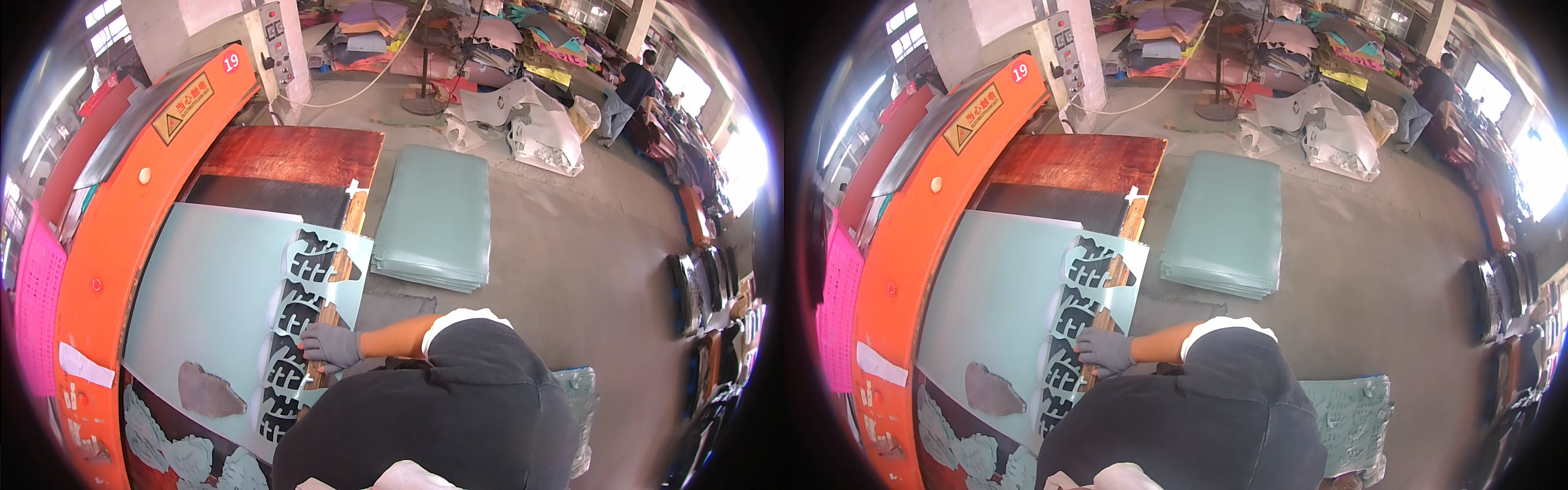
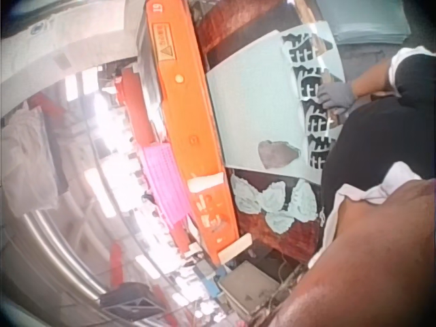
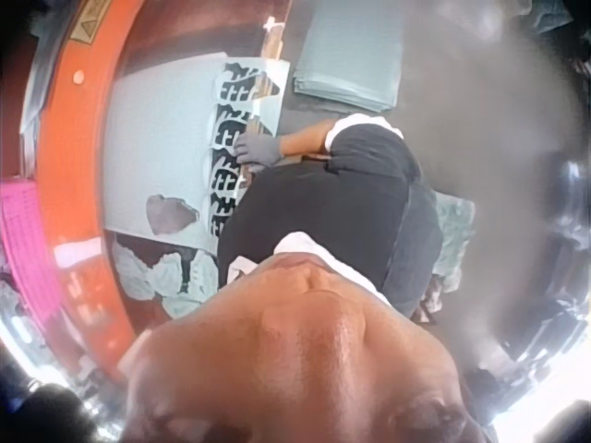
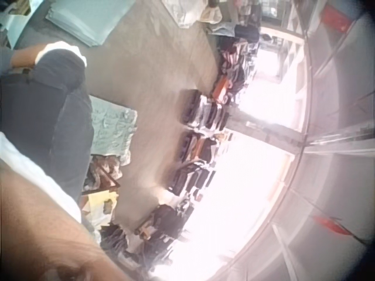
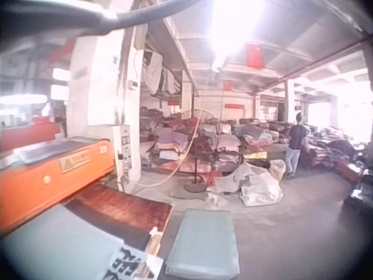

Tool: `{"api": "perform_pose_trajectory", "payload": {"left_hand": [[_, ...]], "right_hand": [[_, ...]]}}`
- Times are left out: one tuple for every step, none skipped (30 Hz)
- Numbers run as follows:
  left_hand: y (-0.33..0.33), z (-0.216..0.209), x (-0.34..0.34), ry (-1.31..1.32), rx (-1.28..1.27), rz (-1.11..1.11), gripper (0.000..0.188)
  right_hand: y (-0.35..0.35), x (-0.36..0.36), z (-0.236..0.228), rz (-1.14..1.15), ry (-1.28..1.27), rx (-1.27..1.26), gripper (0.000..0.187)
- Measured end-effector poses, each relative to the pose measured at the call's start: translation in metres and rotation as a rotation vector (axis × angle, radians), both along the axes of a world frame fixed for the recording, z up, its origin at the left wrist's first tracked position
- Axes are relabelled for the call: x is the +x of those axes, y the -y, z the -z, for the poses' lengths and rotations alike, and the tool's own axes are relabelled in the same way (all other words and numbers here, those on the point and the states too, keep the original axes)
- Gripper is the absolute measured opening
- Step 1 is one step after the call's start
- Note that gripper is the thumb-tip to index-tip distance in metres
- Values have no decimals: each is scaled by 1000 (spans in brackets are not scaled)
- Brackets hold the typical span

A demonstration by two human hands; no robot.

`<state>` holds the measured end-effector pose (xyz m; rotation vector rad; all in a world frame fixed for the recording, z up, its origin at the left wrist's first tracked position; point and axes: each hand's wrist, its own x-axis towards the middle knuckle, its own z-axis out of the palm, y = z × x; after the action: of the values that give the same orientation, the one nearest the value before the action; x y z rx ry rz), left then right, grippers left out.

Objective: The person uses a squeegee to press a light-blue vinyl sheet on a cutting machine, then peels away excess vinyl to reveal cut characters. They repeat this process on multiple sheets, stacking the finished pieces and discarding the waste.

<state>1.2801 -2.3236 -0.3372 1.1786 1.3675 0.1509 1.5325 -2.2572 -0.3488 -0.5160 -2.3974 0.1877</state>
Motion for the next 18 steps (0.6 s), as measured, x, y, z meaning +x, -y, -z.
{"api": "perform_pose_trajectory", "payload": {"left_hand": [[2,0,-3,6,2,-5,28],[3,0,-5,12,1,-7,28],[4,0,-8,18,2,-7,28],[5,-1,-10,23,6,-7,28],[6,-1,-11,23,12,-5,28],[6,-1,-13,24,14,-1,28],[7,-1,-14,29,9,-4,28],[7,-1,-16,29,14,-2,28],[8,-1,-18,33,12,-4,28],[9,-1,-19,34,7,-4,28],[10,0,-21,37,6,-8,28],[11,0,-22,37,3,-12,28],[11,0,-23,38,0,-13,27],[11,0,-25,39,-3,-15,27],[12,-1,-25,42,-7,-20,27],[12,-2,-26,42,-10,-25,27],[14,-3,-28,42,-14,-31,27],[15,-4,-28,44,-18,-38,27]], "right_hand": [[0,0,0,1,-23,28,40],[0,0,-1,1,-12,20,40],[1,0,-2,-3,-14,23,39],[1,0,-2,-5,-16,27,39],[1,0,-3,-4,-13,26,38],[2,0,-4,-6,0,25,39],[2,0,-5,-6,19,16,40],[2,0,-5,-6,38,6,40],[2,-1,-6,4,30,21,39],[2,-1,-6,12,23,35,37],[3,-1,-7,14,13,50,36],[3,-2,-7,17,9,55,36],[3,-2,-8,15,2,60,36],[3,-2,-8,9,-15,67,35],[3,-2,-8,10,-8,65,35],[3,-1,-8,8,-11,65,35],[3,-1,-8,7,-13,59,35],[3,0,-8,4,6,51,37]]}}
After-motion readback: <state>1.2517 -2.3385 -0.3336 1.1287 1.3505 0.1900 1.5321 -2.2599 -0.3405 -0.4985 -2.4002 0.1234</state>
